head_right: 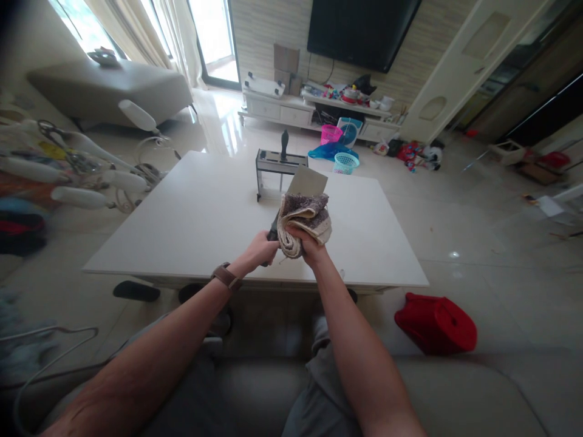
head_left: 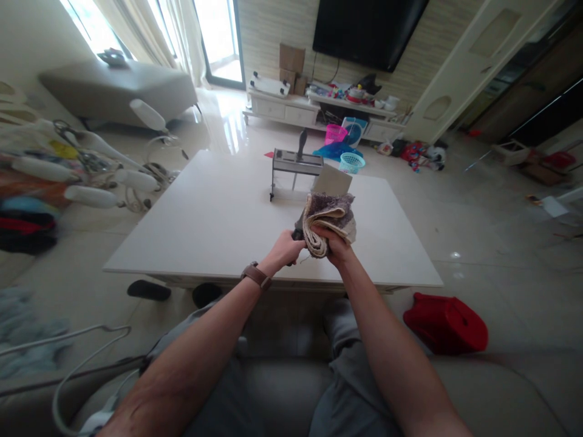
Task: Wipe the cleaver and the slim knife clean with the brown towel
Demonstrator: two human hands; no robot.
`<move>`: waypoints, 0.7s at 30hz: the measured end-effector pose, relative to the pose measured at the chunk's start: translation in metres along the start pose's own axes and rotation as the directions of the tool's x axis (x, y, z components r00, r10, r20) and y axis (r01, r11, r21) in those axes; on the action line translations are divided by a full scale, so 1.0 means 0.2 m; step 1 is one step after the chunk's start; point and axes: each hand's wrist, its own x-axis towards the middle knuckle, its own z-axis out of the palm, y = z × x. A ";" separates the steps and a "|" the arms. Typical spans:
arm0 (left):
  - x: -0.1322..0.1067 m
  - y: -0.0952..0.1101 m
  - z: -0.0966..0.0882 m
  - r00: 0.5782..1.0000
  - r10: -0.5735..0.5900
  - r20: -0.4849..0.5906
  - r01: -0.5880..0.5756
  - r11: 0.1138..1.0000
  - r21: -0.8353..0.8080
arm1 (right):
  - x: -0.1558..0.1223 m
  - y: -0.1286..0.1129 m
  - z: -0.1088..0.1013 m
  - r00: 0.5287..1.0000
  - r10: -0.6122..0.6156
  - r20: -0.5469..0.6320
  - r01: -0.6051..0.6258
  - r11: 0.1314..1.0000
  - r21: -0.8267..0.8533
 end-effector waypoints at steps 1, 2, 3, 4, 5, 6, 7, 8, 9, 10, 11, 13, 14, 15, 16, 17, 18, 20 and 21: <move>0.00 0.01 -0.01 1.000 0.005 0.001 -0.005 1.000 -0.001 | 0.01 0.00 0.00 1.000 -0.022 -0.017 0.022 1.000 0.003; 0.00 0.01 -0.01 1.000 0.014 0.003 -0.014 1.000 -0.006 | 0.01 -0.01 0.00 0.998 -0.047 -0.039 0.048 0.999 0.008; -0.01 0.02 -0.02 1.000 0.025 0.008 -0.025 1.000 -0.015 | 0.02 -0.01 0.00 0.996 -0.071 -0.060 0.072 0.997 0.015; -0.01 0.02 -0.03 0.999 0.032 0.015 -0.032 0.999 -0.024 | 0.03 -0.02 -0.01 0.993 -0.089 -0.080 0.091 0.996 0.024; 0.00 0.03 -0.03 0.999 0.036 0.022 -0.035 0.999 -0.034 | 0.03 -0.03 -0.02 0.990 -0.102 -0.099 0.106 0.994 0.037; 0.00 0.03 -0.04 0.999 0.035 0.029 -0.033 0.999 -0.043 | 0.04 -0.05 -0.03 0.986 -0.116 -0.122 0.123 0.991 0.050; 0.00 0.02 -0.05 0.999 0.029 0.033 -0.027 0.998 -0.049 | 0.05 -0.06 -0.05 0.979 -0.137 -0.149 0.147 0.987 0.061; 0.00 0.02 -0.05 0.999 0.021 0.032 -0.019 0.999 -0.051 | 0.05 -0.08 -0.06 0.970 -0.164 -0.179 0.179 0.981 0.070; 0.01 0.01 -0.06 0.999 0.014 0.029 -0.013 0.999 -0.052 | 0.06 -0.10 -0.08 0.958 -0.194 -0.210 0.214 0.974 0.077; 0.01 0.01 -0.06 1.000 0.012 0.024 -0.011 0.999 -0.052 | 0.06 -0.12 -0.10 0.946 -0.223 -0.235 0.247 0.966 0.081; 0.02 0.00 -0.06 1.000 0.011 0.018 -0.010 0.998 -0.056 | 0.06 -0.13 -0.11 0.939 -0.239 -0.246 0.267 0.960 0.083; 0.02 -0.01 -0.06 1.000 0.005 0.017 -0.004 0.997 -0.082 | 0.04 -0.14 -0.12 0.950 -0.223 -0.220 0.247 0.965 0.088; 0.02 -0.02 -0.05 1.000 0.000 0.026 0.003 0.995 -0.102 | 0.03 -0.14 -0.11 0.962 -0.195 -0.192 0.215 0.973 0.087; 0.03 -0.02 -0.04 0.999 -0.004 0.041 0.009 0.993 -0.120 | 0.02 -0.12 -0.09 0.974 -0.162 -0.160 0.177 0.981 0.082; 0.03 -0.02 -0.03 0.998 -0.005 0.058 0.012 0.992 -0.129 | 0.01 -0.11 -0.08 0.982 -0.133 -0.132 0.143 0.987 0.073; 0.03 -0.02 -0.02 0.997 -0.003 0.073 0.012 0.992 -0.127 | 0.01 -0.09 -0.05 0.988 -0.110 -0.112 0.118 0.991 0.063; 0.02 -0.03 -0.01 0.996 0.000 0.084 0.010 0.993 -0.119 | 0.00 -0.06 -0.03 0.990 -0.096 -0.101 0.102 0.993 0.055; 0.02 -0.03 0.00 0.996 0.003 0.094 0.006 0.995 -0.095 | 0.00 -0.03 0.00 0.991 -0.086 -0.102 0.091 0.995 0.043; 0.02 -0.02 0.00 0.995 0.002 0.095 0.006 0.996 -0.086 | 0.00 -0.02 0.01 0.990 -0.089 -0.107 0.094 0.995 0.040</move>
